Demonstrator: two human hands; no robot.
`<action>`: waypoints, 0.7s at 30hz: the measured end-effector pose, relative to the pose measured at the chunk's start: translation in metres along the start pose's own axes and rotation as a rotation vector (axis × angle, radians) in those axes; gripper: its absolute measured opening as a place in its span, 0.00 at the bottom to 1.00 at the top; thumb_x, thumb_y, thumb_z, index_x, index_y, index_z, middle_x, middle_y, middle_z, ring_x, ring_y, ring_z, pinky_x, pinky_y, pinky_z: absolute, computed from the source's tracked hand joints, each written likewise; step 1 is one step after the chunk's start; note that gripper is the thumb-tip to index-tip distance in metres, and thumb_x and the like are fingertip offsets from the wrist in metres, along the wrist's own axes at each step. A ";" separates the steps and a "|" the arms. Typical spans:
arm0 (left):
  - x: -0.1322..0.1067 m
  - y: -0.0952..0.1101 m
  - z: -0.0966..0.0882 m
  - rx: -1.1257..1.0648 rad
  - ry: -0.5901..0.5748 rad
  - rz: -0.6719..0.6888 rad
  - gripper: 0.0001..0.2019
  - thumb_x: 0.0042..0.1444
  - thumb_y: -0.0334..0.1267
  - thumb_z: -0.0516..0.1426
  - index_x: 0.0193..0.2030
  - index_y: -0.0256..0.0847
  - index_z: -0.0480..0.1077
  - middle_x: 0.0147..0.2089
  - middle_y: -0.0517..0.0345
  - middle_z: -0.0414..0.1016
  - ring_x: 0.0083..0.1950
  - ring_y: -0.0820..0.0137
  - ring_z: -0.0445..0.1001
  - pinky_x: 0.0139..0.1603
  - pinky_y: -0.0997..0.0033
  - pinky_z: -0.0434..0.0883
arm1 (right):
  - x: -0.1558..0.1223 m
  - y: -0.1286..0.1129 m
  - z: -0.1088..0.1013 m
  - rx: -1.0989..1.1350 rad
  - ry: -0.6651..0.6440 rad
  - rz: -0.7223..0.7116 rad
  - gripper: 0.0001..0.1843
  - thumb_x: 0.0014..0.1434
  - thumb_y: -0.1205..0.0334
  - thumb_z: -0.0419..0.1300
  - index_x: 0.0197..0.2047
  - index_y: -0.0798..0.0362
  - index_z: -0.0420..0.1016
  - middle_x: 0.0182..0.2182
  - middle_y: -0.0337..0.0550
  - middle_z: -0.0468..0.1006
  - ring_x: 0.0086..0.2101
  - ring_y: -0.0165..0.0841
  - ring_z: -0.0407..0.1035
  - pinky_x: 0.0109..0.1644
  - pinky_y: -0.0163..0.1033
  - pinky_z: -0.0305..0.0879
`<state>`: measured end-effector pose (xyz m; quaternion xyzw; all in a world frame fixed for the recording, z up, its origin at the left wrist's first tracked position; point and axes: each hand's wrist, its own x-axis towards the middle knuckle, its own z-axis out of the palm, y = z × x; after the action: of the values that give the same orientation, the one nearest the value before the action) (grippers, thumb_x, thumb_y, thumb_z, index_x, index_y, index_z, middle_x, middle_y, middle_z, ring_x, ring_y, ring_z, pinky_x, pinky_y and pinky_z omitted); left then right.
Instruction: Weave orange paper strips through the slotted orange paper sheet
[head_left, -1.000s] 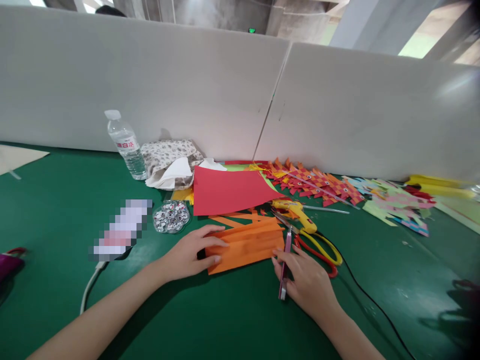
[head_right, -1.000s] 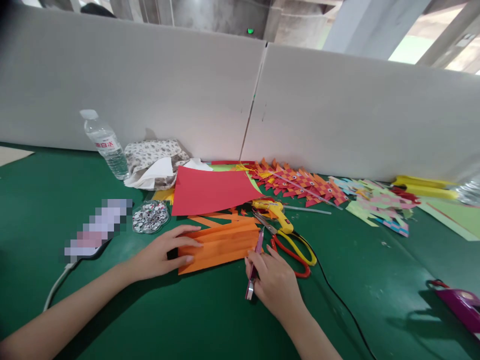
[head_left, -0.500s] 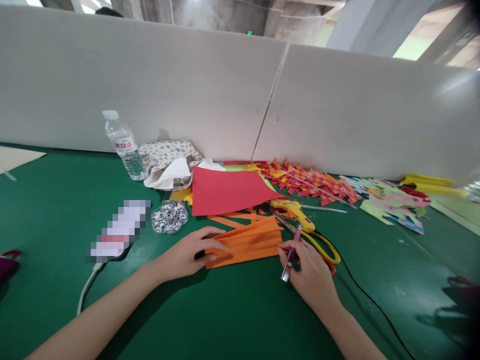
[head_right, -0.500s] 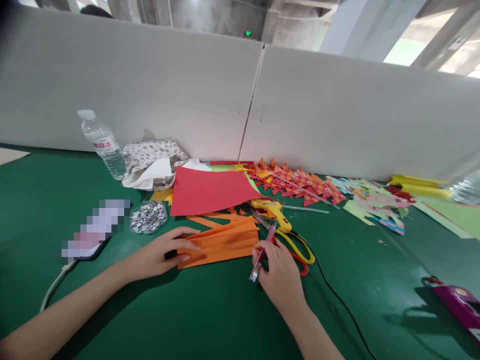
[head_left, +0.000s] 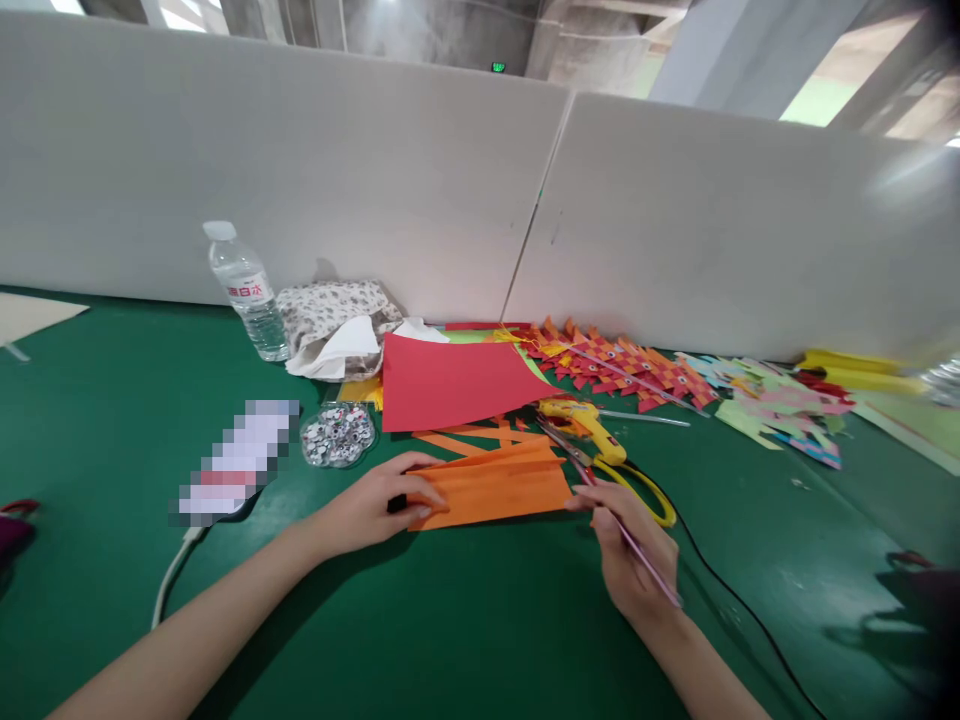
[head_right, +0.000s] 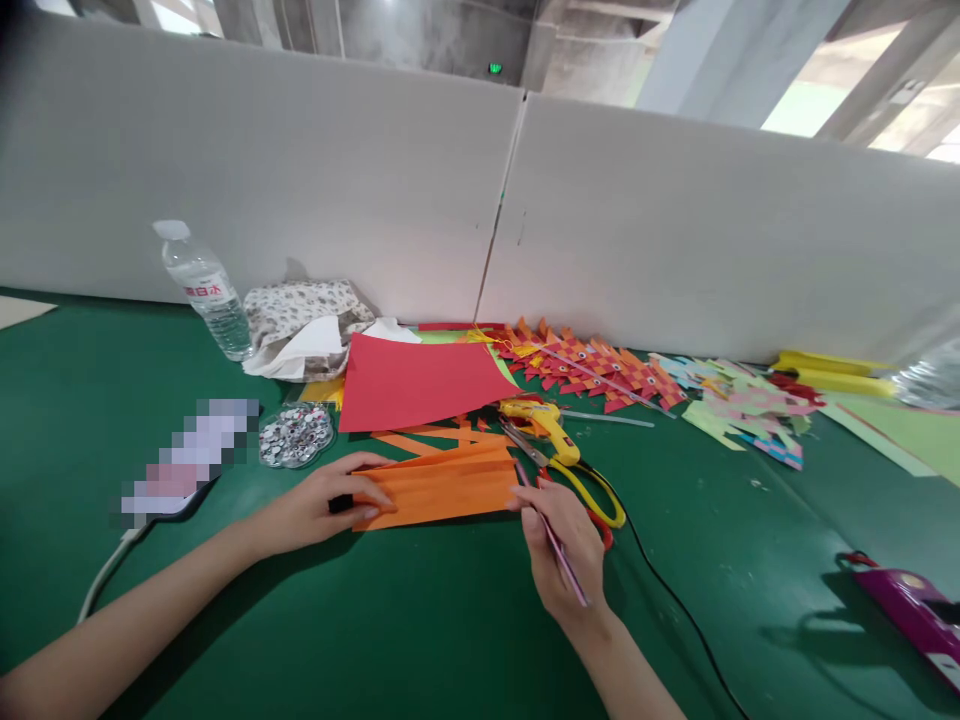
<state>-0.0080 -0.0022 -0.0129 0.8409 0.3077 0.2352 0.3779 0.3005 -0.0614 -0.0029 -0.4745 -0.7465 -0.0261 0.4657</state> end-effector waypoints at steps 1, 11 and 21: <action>0.000 0.000 0.000 -0.002 0.001 -0.001 0.10 0.61 0.33 0.53 0.46 0.48 0.73 0.62 0.53 0.59 0.61 0.62 0.62 0.52 0.66 0.70 | 0.001 -0.004 0.000 0.086 0.008 0.024 0.12 0.64 0.63 0.50 0.46 0.49 0.73 0.30 0.42 0.79 0.36 0.37 0.74 0.48 0.45 0.67; 0.001 0.001 -0.001 -0.005 0.022 0.042 0.09 0.60 0.33 0.54 0.45 0.46 0.74 0.60 0.52 0.61 0.61 0.63 0.63 0.55 0.65 0.67 | 0.034 -0.056 0.040 0.988 -0.251 0.540 0.11 0.62 0.56 0.57 0.42 0.49 0.78 0.27 0.41 0.81 0.28 0.33 0.74 0.34 0.37 0.71; 0.002 0.003 -0.001 -0.028 0.033 0.044 0.10 0.57 0.28 0.55 0.44 0.43 0.73 0.57 0.52 0.63 0.58 0.64 0.65 0.56 0.64 0.66 | 0.045 -0.054 0.085 0.882 -0.297 0.867 0.22 0.49 0.50 0.67 0.19 0.52 0.61 0.10 0.30 0.65 0.14 0.24 0.61 0.20 0.29 0.57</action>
<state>-0.0065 -0.0016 -0.0097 0.8382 0.2921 0.2617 0.3789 0.1988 -0.0199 0.0031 -0.4956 -0.4838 0.5409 0.4772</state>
